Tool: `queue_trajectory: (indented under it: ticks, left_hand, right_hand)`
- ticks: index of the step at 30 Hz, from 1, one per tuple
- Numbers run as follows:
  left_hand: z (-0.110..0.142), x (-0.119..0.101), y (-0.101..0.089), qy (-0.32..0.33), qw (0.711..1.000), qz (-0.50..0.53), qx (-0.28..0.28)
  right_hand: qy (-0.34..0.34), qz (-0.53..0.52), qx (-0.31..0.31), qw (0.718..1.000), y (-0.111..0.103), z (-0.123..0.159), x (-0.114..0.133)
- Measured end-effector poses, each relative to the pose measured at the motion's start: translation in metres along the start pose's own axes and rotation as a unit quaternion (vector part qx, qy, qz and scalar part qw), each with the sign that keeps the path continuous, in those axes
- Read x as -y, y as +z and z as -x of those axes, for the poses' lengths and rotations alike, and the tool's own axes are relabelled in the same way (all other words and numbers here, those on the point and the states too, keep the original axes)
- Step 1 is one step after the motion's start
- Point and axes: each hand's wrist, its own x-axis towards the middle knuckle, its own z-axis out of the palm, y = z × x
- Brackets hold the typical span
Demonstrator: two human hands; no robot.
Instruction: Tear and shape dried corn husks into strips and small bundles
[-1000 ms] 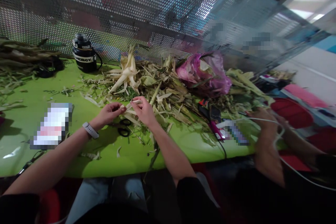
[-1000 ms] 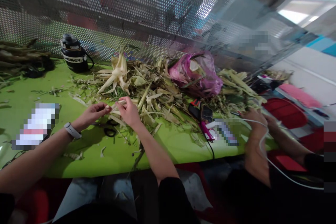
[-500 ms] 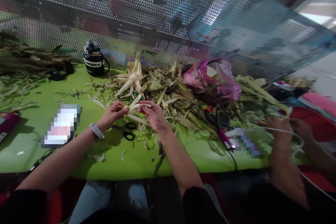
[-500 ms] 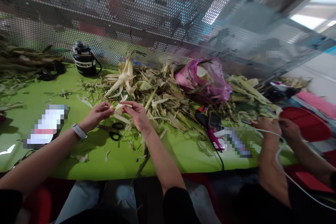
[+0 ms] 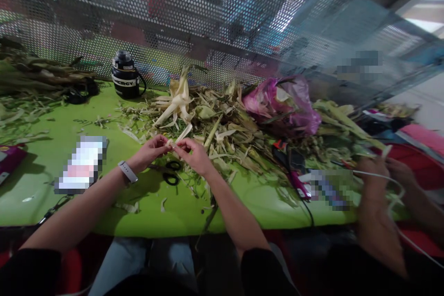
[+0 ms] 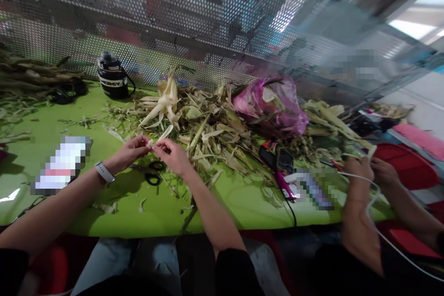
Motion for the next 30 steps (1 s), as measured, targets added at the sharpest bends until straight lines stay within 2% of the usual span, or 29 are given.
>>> queue_trajectory:
  ticks: [5,13,18,22,25,28,30]
  left_hand:
    - [0.001,0.000,0.003,0.005,1.000,-0.028,-0.009]
    - [0.004,-0.001,0.010,0.092,0.989,-0.119,-0.002]
    - [0.007,-0.004,0.013,0.108,0.980,-0.166,0.003]
    - [0.008,-0.005,0.012,0.103,0.972,-0.211,0.029]
    - [0.005,-0.002,0.010,0.096,0.976,-0.191,0.026]
    - [0.000,0.000,0.006,0.072,0.985,-0.157,0.012]
    - [-0.002,-0.001,0.005,0.051,0.989,-0.140,0.008]
  right_hand:
    - [0.026,0.012,-0.020,0.999,0.003,0.000,-0.002]
    - [0.082,-0.018,-0.039,0.996,0.003,-0.004,-0.009]
    - [0.055,0.038,-0.037,0.997,0.001,-0.004,-0.008]
    - [0.027,0.079,-0.016,0.996,-0.002,-0.004,-0.006]
    - [0.046,0.020,0.011,0.999,-0.007,-0.004,-0.004]
    - [0.058,-0.076,0.070,0.993,-0.015,-0.004,0.001]
    - [0.049,-0.088,0.077,0.992,-0.020,-0.004,0.005]
